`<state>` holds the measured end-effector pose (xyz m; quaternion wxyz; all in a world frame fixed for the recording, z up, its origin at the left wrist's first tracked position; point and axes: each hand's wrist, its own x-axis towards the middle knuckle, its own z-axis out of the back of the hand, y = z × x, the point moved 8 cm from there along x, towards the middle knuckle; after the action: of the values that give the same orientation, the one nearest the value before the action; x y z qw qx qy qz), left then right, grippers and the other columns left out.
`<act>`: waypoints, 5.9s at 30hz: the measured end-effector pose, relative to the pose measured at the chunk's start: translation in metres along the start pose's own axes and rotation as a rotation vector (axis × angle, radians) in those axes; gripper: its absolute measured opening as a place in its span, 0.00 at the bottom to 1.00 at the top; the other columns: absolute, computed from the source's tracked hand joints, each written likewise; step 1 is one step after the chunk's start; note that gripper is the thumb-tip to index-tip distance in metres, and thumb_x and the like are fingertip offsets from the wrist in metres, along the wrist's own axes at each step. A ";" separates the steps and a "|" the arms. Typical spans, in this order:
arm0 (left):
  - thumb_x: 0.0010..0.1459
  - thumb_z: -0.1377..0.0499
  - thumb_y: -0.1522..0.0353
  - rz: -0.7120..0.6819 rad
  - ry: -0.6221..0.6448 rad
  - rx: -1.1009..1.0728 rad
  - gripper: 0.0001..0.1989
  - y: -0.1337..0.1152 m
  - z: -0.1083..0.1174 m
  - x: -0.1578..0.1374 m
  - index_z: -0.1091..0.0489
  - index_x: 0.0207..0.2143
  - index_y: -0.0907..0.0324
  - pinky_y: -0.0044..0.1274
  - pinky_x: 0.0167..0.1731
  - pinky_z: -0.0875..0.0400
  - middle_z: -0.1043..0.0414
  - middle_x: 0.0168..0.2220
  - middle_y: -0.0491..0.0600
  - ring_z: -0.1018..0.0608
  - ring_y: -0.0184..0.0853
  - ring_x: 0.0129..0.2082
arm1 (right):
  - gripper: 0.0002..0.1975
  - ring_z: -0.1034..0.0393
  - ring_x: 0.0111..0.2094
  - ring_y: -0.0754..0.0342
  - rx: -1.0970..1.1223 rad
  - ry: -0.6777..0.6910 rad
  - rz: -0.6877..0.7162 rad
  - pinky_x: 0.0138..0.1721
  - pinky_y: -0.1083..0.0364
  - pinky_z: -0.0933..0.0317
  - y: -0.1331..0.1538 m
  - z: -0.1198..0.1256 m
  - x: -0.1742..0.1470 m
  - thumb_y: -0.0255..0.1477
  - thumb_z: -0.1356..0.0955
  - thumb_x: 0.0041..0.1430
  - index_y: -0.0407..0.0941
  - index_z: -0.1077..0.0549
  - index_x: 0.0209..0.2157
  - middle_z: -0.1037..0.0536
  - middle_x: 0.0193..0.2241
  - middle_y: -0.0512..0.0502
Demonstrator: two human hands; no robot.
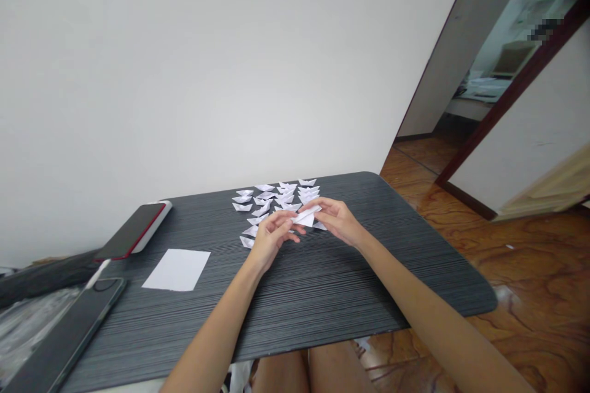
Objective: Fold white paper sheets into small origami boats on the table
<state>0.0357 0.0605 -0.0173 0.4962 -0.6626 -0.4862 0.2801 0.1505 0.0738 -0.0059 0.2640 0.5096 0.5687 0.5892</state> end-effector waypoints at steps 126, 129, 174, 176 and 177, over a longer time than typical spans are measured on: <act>0.44 0.42 0.70 0.011 -0.113 0.381 0.07 -0.001 0.016 0.000 0.35 0.29 0.63 0.20 0.19 0.33 0.28 0.17 0.45 0.24 0.33 0.20 | 0.08 0.32 0.19 0.59 -0.233 -0.038 -0.128 0.22 0.61 0.41 -0.005 0.011 -0.006 0.23 0.33 0.42 0.41 0.30 0.30 0.28 0.17 0.53; 0.45 0.43 0.71 -0.029 -0.104 0.399 0.05 -0.007 0.015 -0.001 0.32 0.27 0.64 0.21 0.22 0.32 0.27 0.20 0.47 0.24 0.33 0.21 | 0.05 0.31 0.21 0.59 -0.200 -0.005 -0.134 0.23 0.61 0.41 -0.001 0.009 -0.007 0.24 0.33 0.44 0.40 0.30 0.27 0.27 0.18 0.52; 0.43 0.41 0.71 0.123 0.046 0.532 0.07 0.003 0.013 -0.006 0.31 0.27 0.65 0.20 0.24 0.33 0.26 0.22 0.50 0.26 0.30 0.22 | 0.14 0.33 0.19 0.60 -0.141 0.177 -0.333 0.18 0.62 0.45 -0.021 0.005 -0.014 0.26 0.31 0.44 0.36 0.31 0.35 0.25 0.18 0.46; 0.44 0.41 0.71 0.103 0.044 0.548 0.08 0.003 0.013 -0.006 0.33 0.29 0.66 0.19 0.21 0.34 0.26 0.22 0.50 0.25 0.31 0.22 | 0.13 0.33 0.18 0.59 -0.197 0.182 -0.330 0.18 0.62 0.44 -0.023 0.004 -0.014 0.28 0.32 0.44 0.35 0.30 0.33 0.25 0.19 0.44; 0.44 0.41 0.70 0.094 0.033 0.555 0.09 0.003 0.013 -0.005 0.34 0.30 0.66 0.19 0.21 0.35 0.26 0.23 0.51 0.25 0.32 0.22 | 0.12 0.32 0.18 0.59 -0.226 0.176 -0.330 0.18 0.62 0.43 -0.024 0.004 -0.013 0.29 0.32 0.44 0.35 0.30 0.30 0.25 0.19 0.43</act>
<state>0.0232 0.0606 -0.0250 0.6531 -0.5276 -0.3515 0.4141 0.1523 0.0686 -0.0328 0.3617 0.3234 0.5956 0.6402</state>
